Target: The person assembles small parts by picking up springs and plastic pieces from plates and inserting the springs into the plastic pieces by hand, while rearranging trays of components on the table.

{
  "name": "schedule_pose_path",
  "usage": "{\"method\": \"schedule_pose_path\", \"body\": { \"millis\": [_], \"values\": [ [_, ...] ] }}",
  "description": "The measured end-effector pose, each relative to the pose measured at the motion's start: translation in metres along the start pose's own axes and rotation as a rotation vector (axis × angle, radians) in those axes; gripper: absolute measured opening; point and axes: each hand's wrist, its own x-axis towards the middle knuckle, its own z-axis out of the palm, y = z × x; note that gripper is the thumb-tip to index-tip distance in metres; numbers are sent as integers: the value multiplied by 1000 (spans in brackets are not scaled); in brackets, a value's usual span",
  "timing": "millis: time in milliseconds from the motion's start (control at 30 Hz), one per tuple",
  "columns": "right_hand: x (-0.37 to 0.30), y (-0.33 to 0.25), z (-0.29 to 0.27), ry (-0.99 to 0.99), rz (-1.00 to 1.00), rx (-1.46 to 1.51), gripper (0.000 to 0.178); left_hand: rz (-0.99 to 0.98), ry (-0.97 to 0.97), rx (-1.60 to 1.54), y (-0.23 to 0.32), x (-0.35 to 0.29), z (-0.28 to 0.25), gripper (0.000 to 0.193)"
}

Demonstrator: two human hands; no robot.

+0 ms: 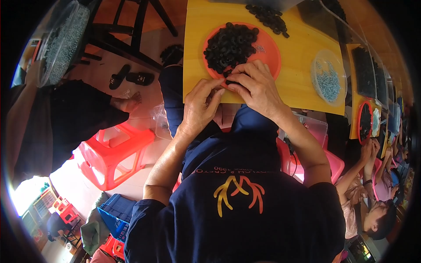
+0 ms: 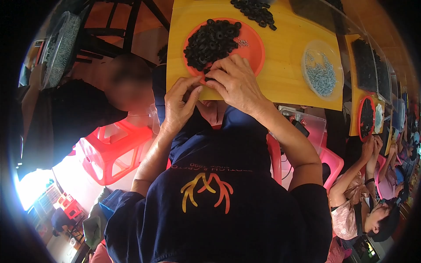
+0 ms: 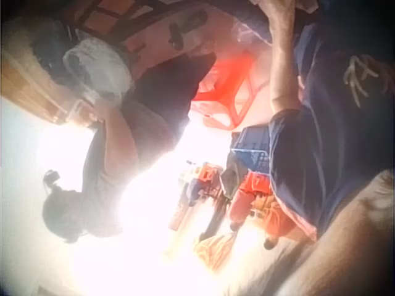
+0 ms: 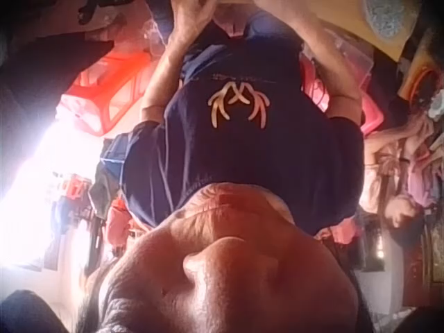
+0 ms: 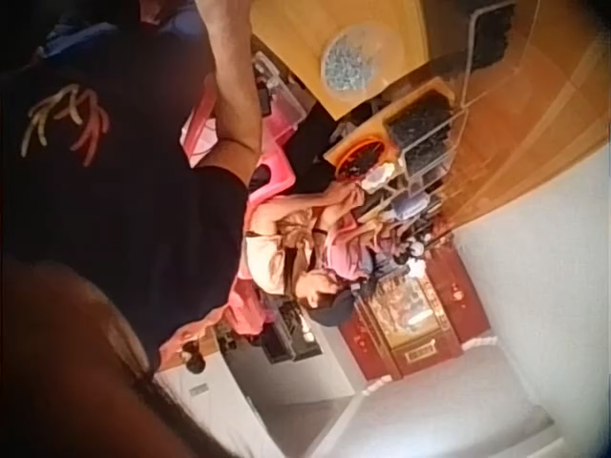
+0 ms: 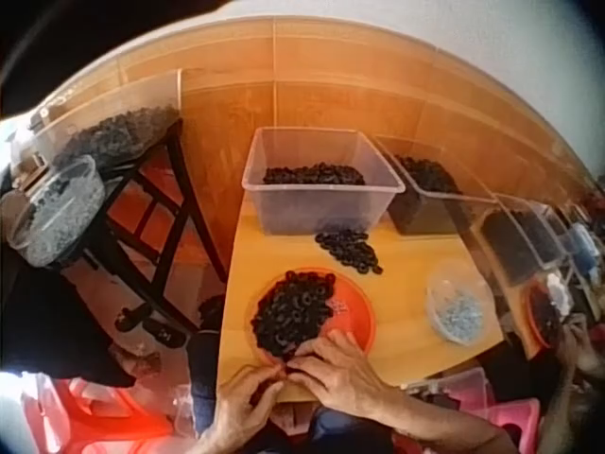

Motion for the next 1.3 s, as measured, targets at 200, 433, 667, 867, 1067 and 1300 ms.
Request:
{"method": "schedule_pose_path", "body": {
  "millis": [200, 433, 667, 867, 1067, 1300],
  "values": [
    [0, 1, -3, -3, -78, 20, 26, 20, 26, 19, 1, 1, 3, 25],
    [-3, 6, 3, 49, -149, 29, 29, 13, 30, 36, 3, 4, 4, 24],
    [-2, 5, 5, 65, -134, 157, 27, 81, 44, 78, 9, 4, 6, 20],
    [-5, 1, 1, 60, -114, 195, 31, 192, -49, 178, 12, 8, -4, 19],
    [0, 23, -21, 84, -108, -65, 15, 196, -117, 174, 14, 11, -5, 18],
    [10, 55, -44, 41, 117, -376, 21, 10, -64, -9, 14, 7, -1, 16]
  ]
}}
